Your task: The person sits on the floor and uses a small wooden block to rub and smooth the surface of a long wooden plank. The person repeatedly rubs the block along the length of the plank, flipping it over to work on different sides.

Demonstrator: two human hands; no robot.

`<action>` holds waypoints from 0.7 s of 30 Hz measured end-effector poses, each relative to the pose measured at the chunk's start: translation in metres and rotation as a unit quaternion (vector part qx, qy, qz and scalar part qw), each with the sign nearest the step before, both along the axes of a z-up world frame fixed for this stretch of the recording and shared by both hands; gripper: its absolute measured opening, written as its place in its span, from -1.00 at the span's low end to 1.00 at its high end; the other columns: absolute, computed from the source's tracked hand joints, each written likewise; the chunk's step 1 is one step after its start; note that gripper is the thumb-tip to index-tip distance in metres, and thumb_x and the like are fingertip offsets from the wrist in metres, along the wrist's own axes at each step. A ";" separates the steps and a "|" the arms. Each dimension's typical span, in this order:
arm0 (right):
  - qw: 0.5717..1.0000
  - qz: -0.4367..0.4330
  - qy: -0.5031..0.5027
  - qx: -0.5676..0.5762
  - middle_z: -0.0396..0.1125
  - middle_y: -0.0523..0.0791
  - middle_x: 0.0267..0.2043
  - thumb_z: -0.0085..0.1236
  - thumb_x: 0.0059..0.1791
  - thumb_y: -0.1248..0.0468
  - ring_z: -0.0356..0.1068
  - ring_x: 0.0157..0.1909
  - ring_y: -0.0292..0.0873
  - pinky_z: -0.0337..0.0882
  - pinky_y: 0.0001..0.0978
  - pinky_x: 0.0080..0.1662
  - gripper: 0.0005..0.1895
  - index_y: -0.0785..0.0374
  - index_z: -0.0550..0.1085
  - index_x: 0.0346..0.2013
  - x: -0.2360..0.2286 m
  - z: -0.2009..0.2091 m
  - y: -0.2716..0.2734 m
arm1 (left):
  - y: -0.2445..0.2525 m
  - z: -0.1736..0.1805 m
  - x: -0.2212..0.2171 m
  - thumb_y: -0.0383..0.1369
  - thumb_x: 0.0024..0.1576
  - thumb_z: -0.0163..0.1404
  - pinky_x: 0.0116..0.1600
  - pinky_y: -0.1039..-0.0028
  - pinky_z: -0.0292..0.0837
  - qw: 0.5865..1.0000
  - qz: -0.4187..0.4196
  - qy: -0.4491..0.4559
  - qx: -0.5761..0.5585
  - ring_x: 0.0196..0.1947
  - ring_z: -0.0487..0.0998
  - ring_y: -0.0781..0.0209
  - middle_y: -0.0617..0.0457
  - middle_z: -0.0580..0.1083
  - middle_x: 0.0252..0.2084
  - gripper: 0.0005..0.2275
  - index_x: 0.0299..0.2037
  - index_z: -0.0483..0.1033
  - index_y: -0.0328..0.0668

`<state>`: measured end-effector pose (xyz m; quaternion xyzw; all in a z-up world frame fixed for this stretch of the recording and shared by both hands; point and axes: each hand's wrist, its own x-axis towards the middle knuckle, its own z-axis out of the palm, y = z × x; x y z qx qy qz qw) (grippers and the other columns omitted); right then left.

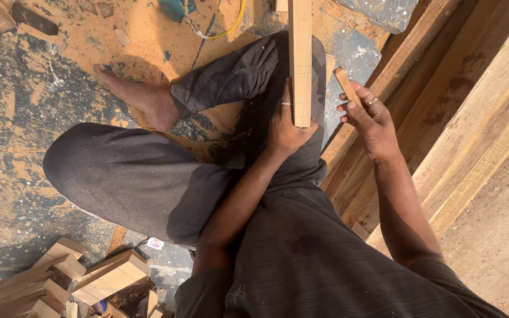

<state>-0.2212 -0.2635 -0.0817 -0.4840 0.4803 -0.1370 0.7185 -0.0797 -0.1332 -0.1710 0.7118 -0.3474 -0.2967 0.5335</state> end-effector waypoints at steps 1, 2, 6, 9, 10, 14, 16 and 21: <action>0.997 0.052 0.036 -0.052 0.37 -0.11 0.04 0.08 0.18 0.27 0.35 0.02 -0.27 0.41 -0.49 0.04 -0.59 0.28 0.38 0.32 0.008 0.008 0.006 | 0.000 -0.004 0.001 -0.42 -0.01 0.19 0.24 0.15 0.53 1.000 0.002 0.010 0.000 0.24 0.50 -0.28 -0.40 0.35 0.29 -0.11 0.52 -0.10 -0.34; 0.986 0.103 0.067 -0.108 0.36 -0.07 0.07 0.07 0.21 0.31 0.33 0.06 -0.24 0.40 -0.47 0.09 -0.61 0.31 0.38 0.34 0.018 0.013 0.009 | -0.004 -0.009 0.006 -0.42 -0.01 0.21 0.22 0.16 0.54 1.000 0.003 0.016 -0.005 0.22 0.52 -0.28 -0.38 0.37 0.26 -0.11 0.52 -0.09 -0.34; 0.917 0.257 0.101 -0.287 0.23 0.05 0.32 0.11 0.13 0.42 0.32 0.27 -0.07 0.45 -0.30 0.14 -0.67 0.35 0.47 0.21 0.038 0.029 0.019 | 0.001 -0.007 -0.001 -0.44 -0.04 0.23 0.21 0.19 0.53 0.999 0.018 -0.025 -0.027 0.24 0.49 -0.31 -0.44 0.28 0.36 -0.11 0.48 -0.08 -0.33; 0.900 0.288 0.097 -0.312 0.13 0.08 0.40 0.16 0.10 0.38 0.30 0.34 -0.02 0.49 -0.24 0.20 -0.69 0.35 0.50 0.15 0.049 0.027 0.022 | -0.002 -0.003 -0.003 -0.36 0.10 0.27 0.27 0.25 0.58 0.999 -0.006 0.042 -0.003 0.23 0.59 -0.07 -0.14 0.45 0.23 -0.16 0.53 -0.03 -0.28; 0.896 0.292 0.092 -0.321 0.09 0.10 0.41 0.22 0.10 0.34 0.31 0.34 0.01 0.49 -0.21 0.21 -0.69 0.36 0.50 0.13 0.053 0.024 0.024 | -0.004 -0.002 -0.001 -0.33 0.05 0.30 0.22 0.22 0.55 0.999 -0.022 0.039 0.014 0.19 0.55 -0.09 -0.20 0.40 0.25 -0.11 0.51 -0.07 -0.33; 0.914 0.237 0.165 -0.286 0.04 0.12 0.41 0.33 0.07 0.12 0.45 0.20 0.00 0.63 -0.26 0.06 -0.61 0.38 0.52 -0.01 0.068 0.013 0.033 | -0.008 0.000 0.000 -0.31 0.00 0.28 0.13 0.19 0.51 0.994 -0.045 0.081 0.049 0.10 0.51 -0.10 -0.27 0.36 0.19 -0.05 0.49 -0.15 -0.48; 0.914 0.230 0.171 -0.287 0.01 0.14 0.39 0.36 0.05 0.04 0.46 0.19 0.04 0.58 -0.23 0.07 -0.50 0.45 0.47 -0.05 0.072 0.007 0.037 | -0.007 -0.002 -0.001 -0.36 0.04 0.22 0.13 0.20 0.53 0.997 -0.034 0.063 0.006 0.11 0.53 -0.08 -0.33 0.32 0.22 -0.25 0.39 0.04 -0.39; 0.902 0.235 0.187 -0.310 -0.05 0.17 0.37 0.37 0.01 -0.04 0.42 0.21 0.13 0.57 -0.19 0.02 -0.39 0.53 0.45 -0.07 0.071 -0.007 0.043 | -0.004 -0.009 -0.006 -0.42 0.08 0.20 -0.08 0.23 0.61 0.996 -0.069 0.051 0.006 -0.09 0.66 0.04 -0.08 0.53 0.02 -0.75 -0.04 0.57 -0.25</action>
